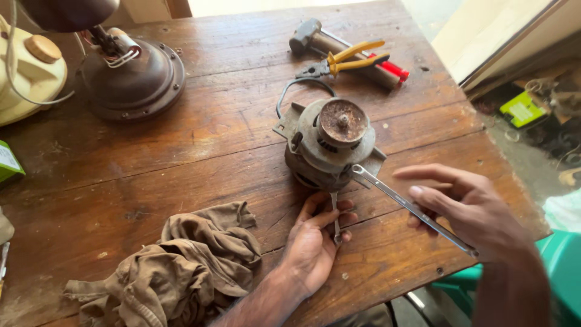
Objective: The person uses a combination wrench and a socket wrench to loosen and remove bolts from the side of an electric motor on a wooden workbench, holding the motor steady with the other hand. They briefly handle a small pin-like part, wipe a bolt with a cloth, and continue working on the motor bolts.
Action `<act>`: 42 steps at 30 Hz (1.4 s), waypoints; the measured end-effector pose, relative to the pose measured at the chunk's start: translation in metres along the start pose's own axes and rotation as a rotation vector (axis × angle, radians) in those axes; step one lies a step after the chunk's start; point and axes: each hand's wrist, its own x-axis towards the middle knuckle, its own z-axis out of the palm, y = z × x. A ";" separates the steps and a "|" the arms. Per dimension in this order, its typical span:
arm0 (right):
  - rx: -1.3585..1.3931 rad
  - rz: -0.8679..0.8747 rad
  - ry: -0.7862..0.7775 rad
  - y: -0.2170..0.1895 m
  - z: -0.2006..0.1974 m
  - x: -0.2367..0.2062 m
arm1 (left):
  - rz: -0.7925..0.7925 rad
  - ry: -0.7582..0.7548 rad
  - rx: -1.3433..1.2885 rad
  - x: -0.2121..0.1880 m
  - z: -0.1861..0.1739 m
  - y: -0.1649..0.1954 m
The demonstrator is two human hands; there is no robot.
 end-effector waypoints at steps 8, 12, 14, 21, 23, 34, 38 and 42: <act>0.765 0.320 -0.398 0.056 0.080 -0.023 | -0.065 0.069 -0.032 -0.007 0.006 0.004; 0.183 -0.022 0.098 0.093 0.142 -0.041 | -0.094 0.159 0.096 -0.009 0.009 0.009; 0.131 -0.170 0.190 0.101 0.152 -0.046 | -0.057 0.100 0.056 -0.009 0.009 0.009; -0.075 -0.420 0.214 0.092 0.136 -0.042 | -0.023 0.066 0.027 -0.005 0.007 0.003; 0.080 -0.268 0.158 0.086 0.129 -0.039 | -0.013 0.068 -0.004 -0.002 0.005 0.001; 0.583 0.047 0.086 0.040 0.104 0.004 | 0.056 -0.008 -0.013 -0.005 0.006 0.002; 0.780 0.037 0.069 0.038 0.111 0.011 | -0.041 0.085 0.033 -0.014 0.017 0.010; 0.800 0.008 0.188 0.041 0.123 0.013 | -0.064 0.047 0.058 -0.014 0.016 0.012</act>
